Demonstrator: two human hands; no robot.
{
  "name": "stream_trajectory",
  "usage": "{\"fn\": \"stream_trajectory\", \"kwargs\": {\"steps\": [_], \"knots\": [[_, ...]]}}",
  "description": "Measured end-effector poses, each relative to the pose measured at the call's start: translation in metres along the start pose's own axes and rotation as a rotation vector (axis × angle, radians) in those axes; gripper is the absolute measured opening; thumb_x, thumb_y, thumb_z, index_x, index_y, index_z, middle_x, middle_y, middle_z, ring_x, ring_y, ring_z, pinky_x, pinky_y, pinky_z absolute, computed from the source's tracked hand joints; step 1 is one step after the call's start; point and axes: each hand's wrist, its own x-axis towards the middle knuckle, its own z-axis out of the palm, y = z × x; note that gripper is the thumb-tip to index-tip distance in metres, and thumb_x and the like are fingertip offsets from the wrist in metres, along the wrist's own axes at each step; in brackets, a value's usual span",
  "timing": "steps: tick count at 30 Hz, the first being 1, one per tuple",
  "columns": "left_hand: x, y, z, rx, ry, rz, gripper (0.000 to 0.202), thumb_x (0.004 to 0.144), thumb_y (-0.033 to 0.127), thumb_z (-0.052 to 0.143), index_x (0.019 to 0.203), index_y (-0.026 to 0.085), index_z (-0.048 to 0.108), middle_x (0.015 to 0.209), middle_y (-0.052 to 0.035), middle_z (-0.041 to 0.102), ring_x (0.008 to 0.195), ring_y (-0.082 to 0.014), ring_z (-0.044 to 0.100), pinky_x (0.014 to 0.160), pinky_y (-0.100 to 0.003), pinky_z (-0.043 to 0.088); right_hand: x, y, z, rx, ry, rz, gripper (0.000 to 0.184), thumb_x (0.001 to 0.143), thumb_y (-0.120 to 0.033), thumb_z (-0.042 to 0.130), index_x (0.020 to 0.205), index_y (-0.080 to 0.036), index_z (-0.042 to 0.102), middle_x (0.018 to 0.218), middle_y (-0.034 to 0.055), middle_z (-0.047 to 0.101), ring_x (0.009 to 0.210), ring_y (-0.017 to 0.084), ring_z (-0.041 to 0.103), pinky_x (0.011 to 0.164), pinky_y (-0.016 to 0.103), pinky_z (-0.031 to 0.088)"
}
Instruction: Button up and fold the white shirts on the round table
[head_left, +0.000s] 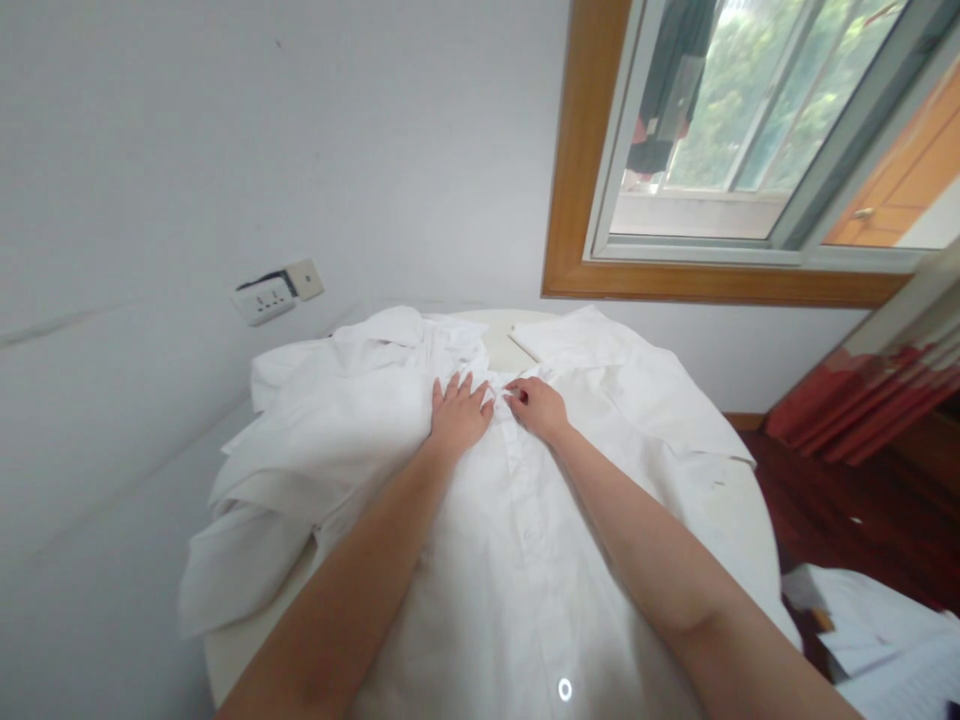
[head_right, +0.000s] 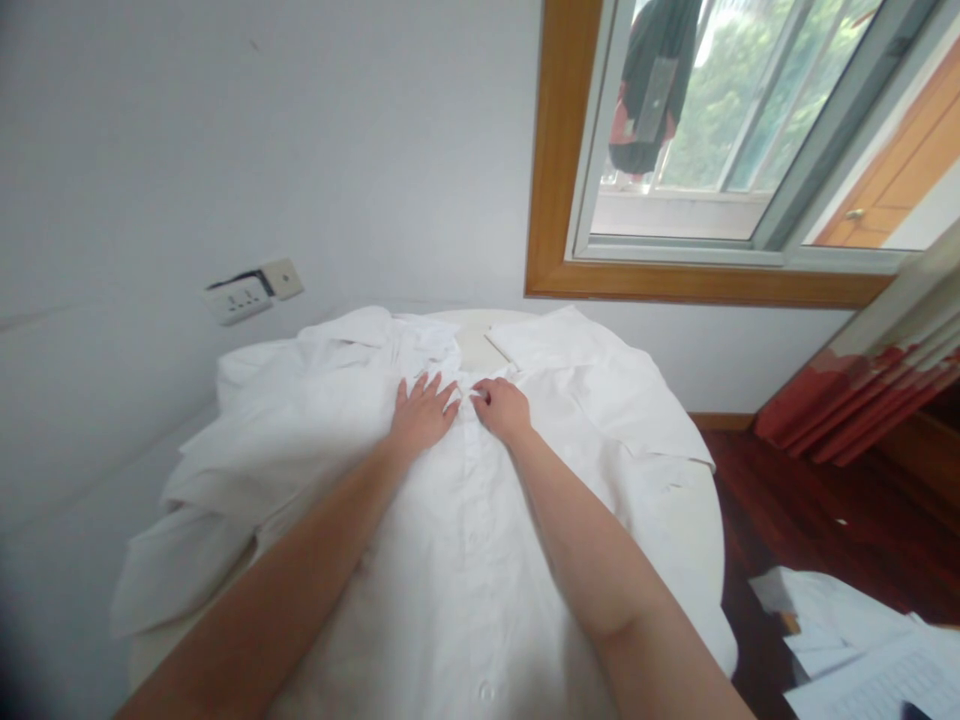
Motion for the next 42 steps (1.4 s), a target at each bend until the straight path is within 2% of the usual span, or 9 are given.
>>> {"fn": "stream_trajectory", "kwargs": {"steps": [4,8,11,14,18,22,26,31,42], "knots": [[0.001,-0.002,0.006,-0.011,-0.049,-0.032,0.052,0.090,0.048,0.041,0.135,0.024,0.051,0.145,-0.0128,0.043,0.138,-0.0339,0.030,0.112,-0.060,0.010,0.000,0.001,0.001,0.003,0.001,-0.007,0.028,0.091,-0.033,0.046,0.111,-0.027,0.065,0.095,0.0029,0.065,0.086,0.017,0.059,0.076,0.026,0.042],[0.003,-0.002,-0.001,-0.028,0.014,0.004,0.049,0.089,0.045,0.043,0.132,0.024,0.054,0.143,-0.0124,0.046,0.137,-0.0342,0.031,0.112,-0.062,0.012,0.001,0.003,0.003,0.014,0.019,-0.012,0.031,0.091,-0.026,0.043,0.114,-0.027,0.064,0.106,0.0026,0.066,0.096,0.017,0.059,0.083,0.026,0.043],[0.008,-0.001,-0.006,-0.094,0.035,0.127,0.041,0.091,0.032,0.039,0.126,0.021,0.058,0.137,-0.0096,0.053,0.136,-0.0274,0.035,0.115,-0.053,0.019,0.001,0.005,0.004,0.007,0.012,-0.013,0.033,0.091,-0.024,0.041,0.116,-0.027,0.063,0.110,0.0022,0.065,0.099,0.017,0.059,0.086,0.026,0.043],[0.010,0.000,-0.002,-0.175,-0.051,0.253,0.042,0.091,0.022,0.036,0.125,0.013,0.057,0.132,-0.0111,0.058,0.128,-0.0204,0.046,0.112,-0.039,0.032,0.001,0.003,0.002,-0.026,-0.010,-0.018,0.037,0.091,-0.022,0.040,0.121,-0.028,0.061,0.110,0.0030,0.065,0.099,0.017,0.059,0.086,0.026,0.043],[0.008,0.000,0.008,-0.180,-0.105,0.285,0.043,0.092,0.023,0.035,0.128,0.010,0.053,0.134,-0.0135,0.056,0.127,-0.0210,0.048,0.111,-0.038,0.035,-0.001,-0.002,0.000,-0.122,-0.051,-0.026,0.043,0.092,-0.022,0.038,0.132,-0.031,0.052,0.107,0.0059,0.063,0.096,0.019,0.059,0.083,0.027,0.043],[0.007,0.000,0.002,-0.196,-0.050,0.262,0.041,0.091,0.022,0.039,0.127,0.011,0.054,0.130,-0.0125,0.058,0.123,-0.0216,0.050,0.108,-0.038,0.037,-0.001,-0.008,0.000,-0.206,-0.081,-0.017,0.040,0.093,-0.022,0.039,0.130,-0.029,0.054,0.105,0.0082,0.062,0.097,0.020,0.059,0.081,0.028,0.043],[0.011,0.007,-0.010,-0.251,0.040,0.203,0.032,0.090,0.021,0.042,0.116,0.016,0.061,0.111,-0.0087,0.065,0.108,-0.0212,0.055,0.101,-0.036,0.041,0.000,-0.009,0.001,-0.216,-0.062,-0.004,0.033,0.094,-0.022,0.038,0.120,-0.026,0.059,0.103,0.0088,0.062,0.094,0.020,0.059,0.079,0.029,0.043],[0.012,0.018,-0.008,-0.277,-0.032,0.127,0.024,0.091,0.020,0.044,0.105,0.017,0.063,0.097,-0.0082,0.062,0.097,-0.0198,0.057,0.093,-0.033,0.044,-0.001,-0.008,-0.001,-0.184,-0.052,0.001,0.028,0.094,-0.023,0.040,0.116,-0.024,0.057,0.104,0.0084,0.062,0.094,0.020,0.059,0.077,0.028,0.043],[0.015,0.019,0.003,-0.279,-0.064,0.048,0.015,0.087,0.021,0.054,0.098,0.016,0.062,0.099,-0.0081,0.056,0.096,-0.0191,0.057,0.090,-0.030,0.045,-0.002,-0.009,-0.002,-0.167,-0.072,-0.062,0.029,0.094,-0.026,0.040,0.118,-0.028,0.056,0.108,0.0058,0.060,0.094,0.019,0.059,0.071,0.027,0.042]]}}
